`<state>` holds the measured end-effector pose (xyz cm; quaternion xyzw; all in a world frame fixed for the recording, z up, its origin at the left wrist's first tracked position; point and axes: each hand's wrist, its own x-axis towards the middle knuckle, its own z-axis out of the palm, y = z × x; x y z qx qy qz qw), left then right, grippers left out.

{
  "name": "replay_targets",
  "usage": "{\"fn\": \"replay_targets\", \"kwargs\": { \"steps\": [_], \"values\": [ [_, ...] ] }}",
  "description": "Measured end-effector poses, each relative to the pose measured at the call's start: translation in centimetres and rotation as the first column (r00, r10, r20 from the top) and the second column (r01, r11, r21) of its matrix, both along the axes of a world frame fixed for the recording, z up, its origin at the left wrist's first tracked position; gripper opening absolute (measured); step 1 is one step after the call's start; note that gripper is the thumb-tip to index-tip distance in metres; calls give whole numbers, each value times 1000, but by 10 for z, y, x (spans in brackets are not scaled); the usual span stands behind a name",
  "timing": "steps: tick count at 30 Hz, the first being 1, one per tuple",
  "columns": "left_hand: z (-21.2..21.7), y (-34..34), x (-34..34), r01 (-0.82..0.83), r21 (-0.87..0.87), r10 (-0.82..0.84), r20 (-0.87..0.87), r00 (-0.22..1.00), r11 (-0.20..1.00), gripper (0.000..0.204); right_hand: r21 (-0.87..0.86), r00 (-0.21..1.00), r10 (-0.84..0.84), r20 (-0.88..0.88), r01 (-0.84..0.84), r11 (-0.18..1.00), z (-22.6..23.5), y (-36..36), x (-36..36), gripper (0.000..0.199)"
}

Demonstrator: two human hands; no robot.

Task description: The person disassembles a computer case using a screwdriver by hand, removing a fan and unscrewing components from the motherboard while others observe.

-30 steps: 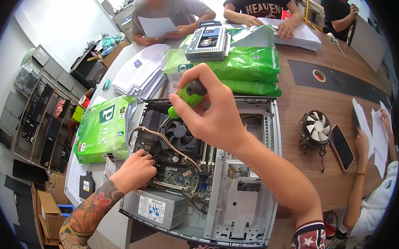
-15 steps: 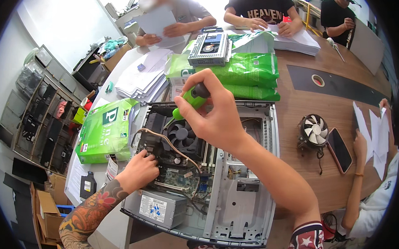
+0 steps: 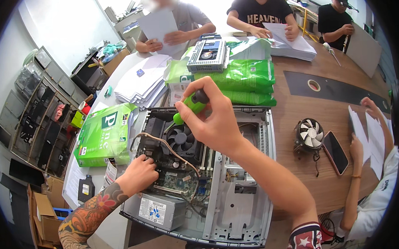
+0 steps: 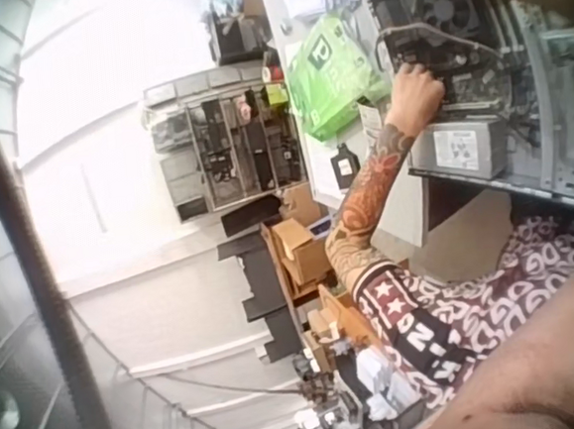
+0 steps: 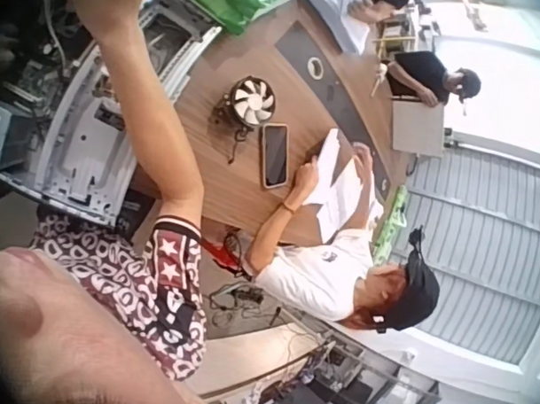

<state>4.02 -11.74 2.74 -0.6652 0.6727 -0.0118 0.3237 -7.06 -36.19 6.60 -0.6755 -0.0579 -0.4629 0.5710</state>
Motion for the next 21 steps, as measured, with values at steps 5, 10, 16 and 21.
{"fn": "replay_targets", "kwargs": {
  "steps": [5, 10, 16, 21],
  "values": [
    [2, -2, -1, -9, -10, 9, -24, 1000, 1000, 7, 10, 1000, 1, 3, -1, 1000, -1, 0, 1, 22],
    [-7, -1, 1, -63, -17, 63, -1, 998, 998, 6, 13, 1000, 9, 9, -9, 1000, 1, 0, -1, 23],
    [2, -6, -3, -54, 32, 54, -7, 999, 998, 5, 1, 1000, 0, -9, 0, 1000, 0, -1, -2, 23],
    [7, -9, -6, -59, 46, 61, -28, 998, 997, 11, 4, 1000, 2, 6, -2, 1000, -1, -1, -2, 23]
  ]
}}
